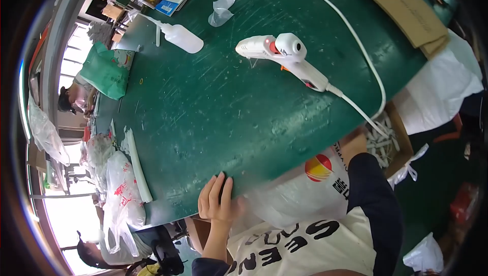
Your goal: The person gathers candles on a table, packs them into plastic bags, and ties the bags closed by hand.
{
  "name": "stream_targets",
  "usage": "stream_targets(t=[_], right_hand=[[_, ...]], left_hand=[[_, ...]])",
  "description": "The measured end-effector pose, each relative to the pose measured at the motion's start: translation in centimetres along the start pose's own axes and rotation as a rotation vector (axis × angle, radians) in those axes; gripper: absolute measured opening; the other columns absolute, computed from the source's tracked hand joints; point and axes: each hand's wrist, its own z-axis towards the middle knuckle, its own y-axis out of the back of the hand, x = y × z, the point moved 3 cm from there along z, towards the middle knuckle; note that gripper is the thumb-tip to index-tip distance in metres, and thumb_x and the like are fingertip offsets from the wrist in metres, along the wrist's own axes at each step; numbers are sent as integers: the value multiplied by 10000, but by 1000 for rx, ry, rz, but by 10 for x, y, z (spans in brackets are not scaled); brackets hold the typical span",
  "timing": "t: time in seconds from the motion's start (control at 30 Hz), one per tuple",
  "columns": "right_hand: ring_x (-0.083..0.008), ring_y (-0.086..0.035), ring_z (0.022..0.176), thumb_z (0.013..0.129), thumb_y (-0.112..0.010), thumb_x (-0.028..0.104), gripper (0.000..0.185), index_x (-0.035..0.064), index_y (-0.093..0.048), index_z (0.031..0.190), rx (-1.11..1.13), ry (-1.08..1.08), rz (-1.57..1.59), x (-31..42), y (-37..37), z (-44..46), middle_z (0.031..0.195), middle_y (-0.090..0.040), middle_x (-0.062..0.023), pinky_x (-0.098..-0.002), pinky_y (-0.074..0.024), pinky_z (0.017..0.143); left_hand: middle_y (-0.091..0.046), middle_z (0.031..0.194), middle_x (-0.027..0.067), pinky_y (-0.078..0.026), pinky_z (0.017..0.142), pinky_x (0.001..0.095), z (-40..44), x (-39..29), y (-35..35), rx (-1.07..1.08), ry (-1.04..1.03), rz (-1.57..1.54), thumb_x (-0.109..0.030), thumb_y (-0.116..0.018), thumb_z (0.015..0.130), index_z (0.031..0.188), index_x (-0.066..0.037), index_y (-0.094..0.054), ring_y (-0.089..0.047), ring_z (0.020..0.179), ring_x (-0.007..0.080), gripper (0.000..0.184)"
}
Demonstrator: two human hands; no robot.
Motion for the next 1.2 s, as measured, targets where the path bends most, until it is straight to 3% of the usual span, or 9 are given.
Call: stream_targets(t=[0.23, 0.4, 0.6, 0.63, 0.73, 0.83, 0.93, 1.03, 1.2], right_hand=[[-128, -553, 719, 807, -544, 282, 266, 106, -528, 1005, 53, -59, 260, 35, -55, -57, 882, -554, -71, -229, -427, 490], [-146, -550, 741, 818, -507, 300, 284, 104, -516, 1024, 206, -176, 130, 42, -63, -157, 925, -545, -76, -255, -436, 519], [-202, -528, 757, 827, -423, 278, 306, 94, -507, 1056, 145, -469, -411, 47, -57, -268, 997, -539, -91, -351, -465, 587], [-161, -529, 718, 798, -479, 230, 255, 54, -560, 964, 346, -412, -187, -20, -25, -200, 889, -557, -69, -304, -457, 531], [-132, -532, 678, 771, -519, 191, 208, 37, -594, 891, 616, -286, -631, 6, -49, -272, 827, -561, -47, -270, -450, 516], [-129, -531, 652, 771, -521, 178, 207, 17, -599, 876, 699, -271, -913, 10, -54, -298, 806, -556, -36, -271, -451, 531], [-126, -536, 655, 783, -510, 145, 205, -4, -597, 894, 755, -318, -788, 13, -52, -303, 807, -566, -45, -267, -447, 534], [-124, -560, 696, 793, -502, 109, 210, -34, -591, 919, 746, -366, -764, 15, -48, -288, 846, -584, -62, -270, -465, 559], [-131, -581, 797, 804, -506, 92, 249, -35, -578, 1006, 677, -352, -726, 44, -57, -292, 962, -593, -82, -272, -492, 644]], left_hand=[[-566, 1042, 93, -416, 808, 380, 4, -3, 10, -24, -4, -203, -147, -561, 618, 970, -57, -608, -525, 952, 274, 366], [-547, 1032, 81, -385, 836, 394, -17, -17, 27, -76, -149, -433, -69, -591, 612, 944, -97, -613, -498, 969, 250, 334], [-504, 1111, 94, -357, 872, 405, -49, -31, 17, 89, -289, -651, -91, -621, 617, 1047, -112, -564, -458, 1043, 268, 434], [-478, 1146, 100, -344, 885, 411, -52, -34, 14, 132, -271, -658, -113, -632, 621, 1084, -116, -539, -435, 1070, 277, 473], [-405, 1238, 116, -305, 920, 431, -60, -38, 9, 257, -241, -692, -191, -663, 629, 1179, -124, -469, -369, 1139, 305, 588], [-359, 1286, 129, -275, 946, 443, -68, -30, 8, 360, -253, -749, -345, -701, 603, 1239, -118, -414, -326, 1175, 325, 734], [-348, 1293, 139, -269, 950, 444, -72, -19, 16, 423, -272, -885, -363, -707, 600, 1245, -115, -406, -319, 1184, 328, 753], [-400, 1258, 133, -299, 929, 435, -84, -7, 14, 428, -220, -936, -349, -704, 618, 1204, -106, -454, -371, 1146, 328, 683], [-597, 943, 110, -415, 778, 371, -108, -2, -12, 513, -156, -1020, -253, -680, 667, 911, -54, -614, -551, 879, 278, 321]])
